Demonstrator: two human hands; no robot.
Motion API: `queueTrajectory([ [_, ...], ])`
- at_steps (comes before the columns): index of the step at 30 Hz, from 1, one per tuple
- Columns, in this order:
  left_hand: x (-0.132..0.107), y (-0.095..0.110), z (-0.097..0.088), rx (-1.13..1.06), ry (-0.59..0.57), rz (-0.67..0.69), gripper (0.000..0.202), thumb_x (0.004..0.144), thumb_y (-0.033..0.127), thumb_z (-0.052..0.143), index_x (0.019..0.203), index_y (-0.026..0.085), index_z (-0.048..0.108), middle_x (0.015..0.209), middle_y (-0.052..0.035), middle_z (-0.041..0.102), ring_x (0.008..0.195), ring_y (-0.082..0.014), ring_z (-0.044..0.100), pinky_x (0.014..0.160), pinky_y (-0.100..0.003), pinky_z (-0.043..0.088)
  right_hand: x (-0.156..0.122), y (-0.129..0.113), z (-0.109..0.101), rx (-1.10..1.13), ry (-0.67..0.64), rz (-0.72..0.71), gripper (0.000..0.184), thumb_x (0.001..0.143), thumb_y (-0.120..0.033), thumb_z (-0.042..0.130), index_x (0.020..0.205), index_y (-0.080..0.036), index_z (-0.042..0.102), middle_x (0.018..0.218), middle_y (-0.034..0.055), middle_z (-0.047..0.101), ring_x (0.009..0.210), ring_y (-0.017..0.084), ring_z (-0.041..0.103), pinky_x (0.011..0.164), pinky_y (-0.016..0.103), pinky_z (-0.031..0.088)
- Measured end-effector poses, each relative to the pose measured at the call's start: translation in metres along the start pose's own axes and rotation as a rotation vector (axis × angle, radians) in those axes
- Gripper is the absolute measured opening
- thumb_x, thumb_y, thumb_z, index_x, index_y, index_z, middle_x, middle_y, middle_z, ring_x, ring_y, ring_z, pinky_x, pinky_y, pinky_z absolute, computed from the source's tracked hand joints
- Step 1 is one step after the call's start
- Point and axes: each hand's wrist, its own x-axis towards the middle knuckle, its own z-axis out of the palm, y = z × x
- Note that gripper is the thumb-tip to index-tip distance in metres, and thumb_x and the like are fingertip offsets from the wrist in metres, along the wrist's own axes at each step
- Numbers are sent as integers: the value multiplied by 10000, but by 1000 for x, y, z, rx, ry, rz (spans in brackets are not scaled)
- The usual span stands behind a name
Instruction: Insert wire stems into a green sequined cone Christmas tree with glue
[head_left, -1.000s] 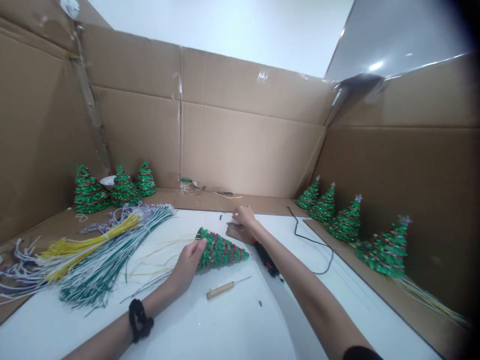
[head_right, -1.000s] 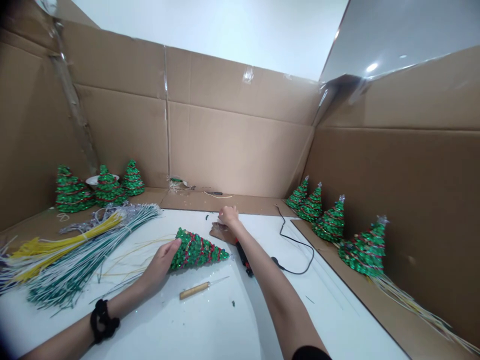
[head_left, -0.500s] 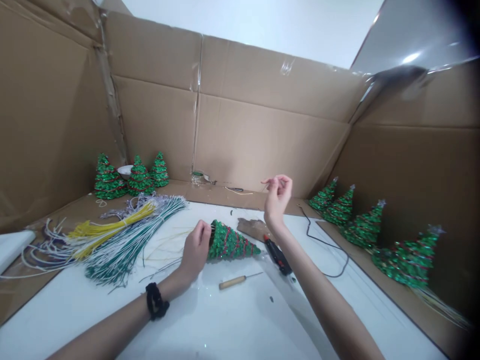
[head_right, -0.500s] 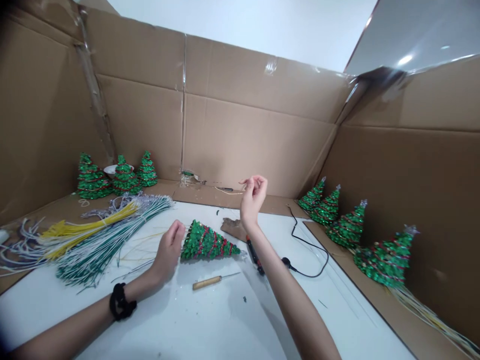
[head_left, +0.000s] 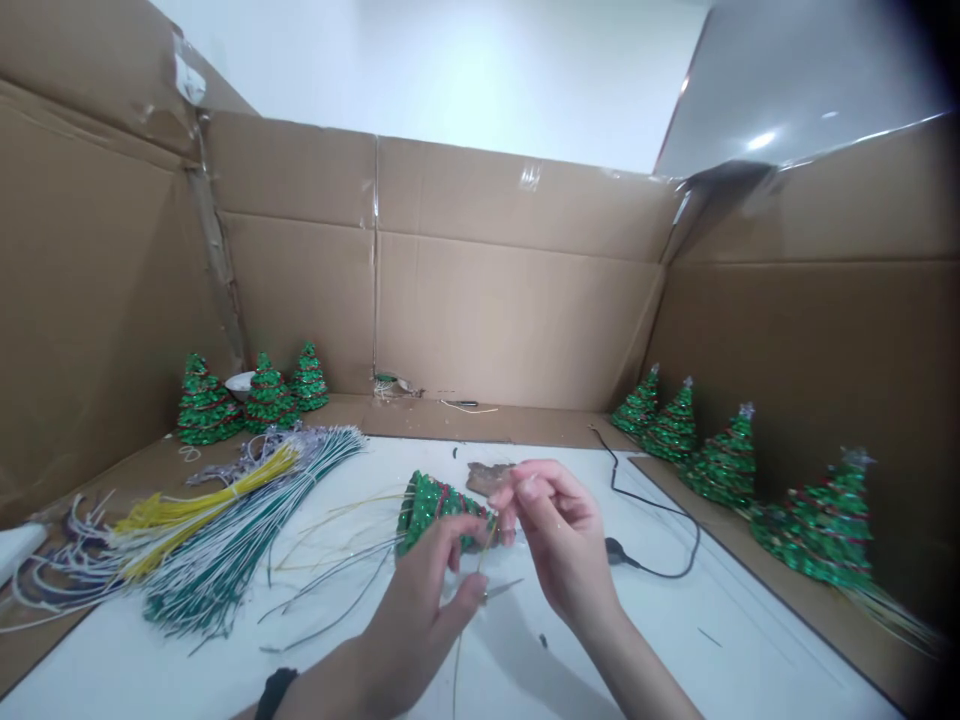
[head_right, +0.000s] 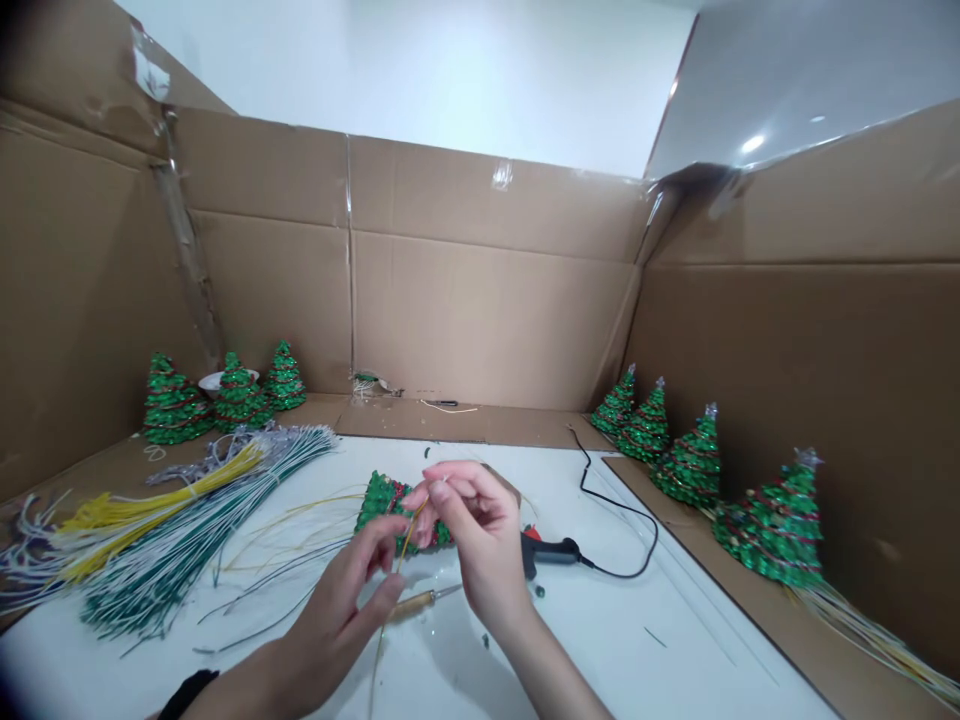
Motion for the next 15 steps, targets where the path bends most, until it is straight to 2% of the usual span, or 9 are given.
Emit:
queueTrajectory([
  [3,2,11,1,-340,-193,-214,330,915,443,338,820,175,505,591,21,437,565,-122,386,576,-259,318,0,-8,-1,27,-58,39,86,795,-290,671,818,-208,658,659,5,673,468,92,544,446,205,476],
  [6,4,13,2,-756,-320,-373,368,870,491,438,687,173,458,481,70,315,462,-83,268,494,-236,225,7,-7,-8,83,-116,115,128,764,-312,701,808,-198,662,626,6,669,428,83,516,396,183,437],
  [9,2,4,6,-1076,-407,-451,337,834,447,520,645,180,439,414,90,271,418,-74,223,477,-234,218,14,3,-20,128,-162,247,178,728,-344,732,777,-190,657,612,3,664,421,70,495,381,159,391],
  [11,0,-5,10,-1093,-409,-475,312,836,426,513,668,168,465,414,83,309,414,-71,237,480,-232,221,18,12,-27,108,-169,335,202,694,-340,762,747,-179,650,612,3,662,458,64,505,420,149,387],
  [15,-4,-19,20,-863,-277,-489,341,852,489,458,766,161,486,437,74,386,417,-67,261,462,-223,190,19,30,-33,49,-153,457,241,642,-316,800,725,-161,635,610,0,653,527,69,532,507,157,394],
])
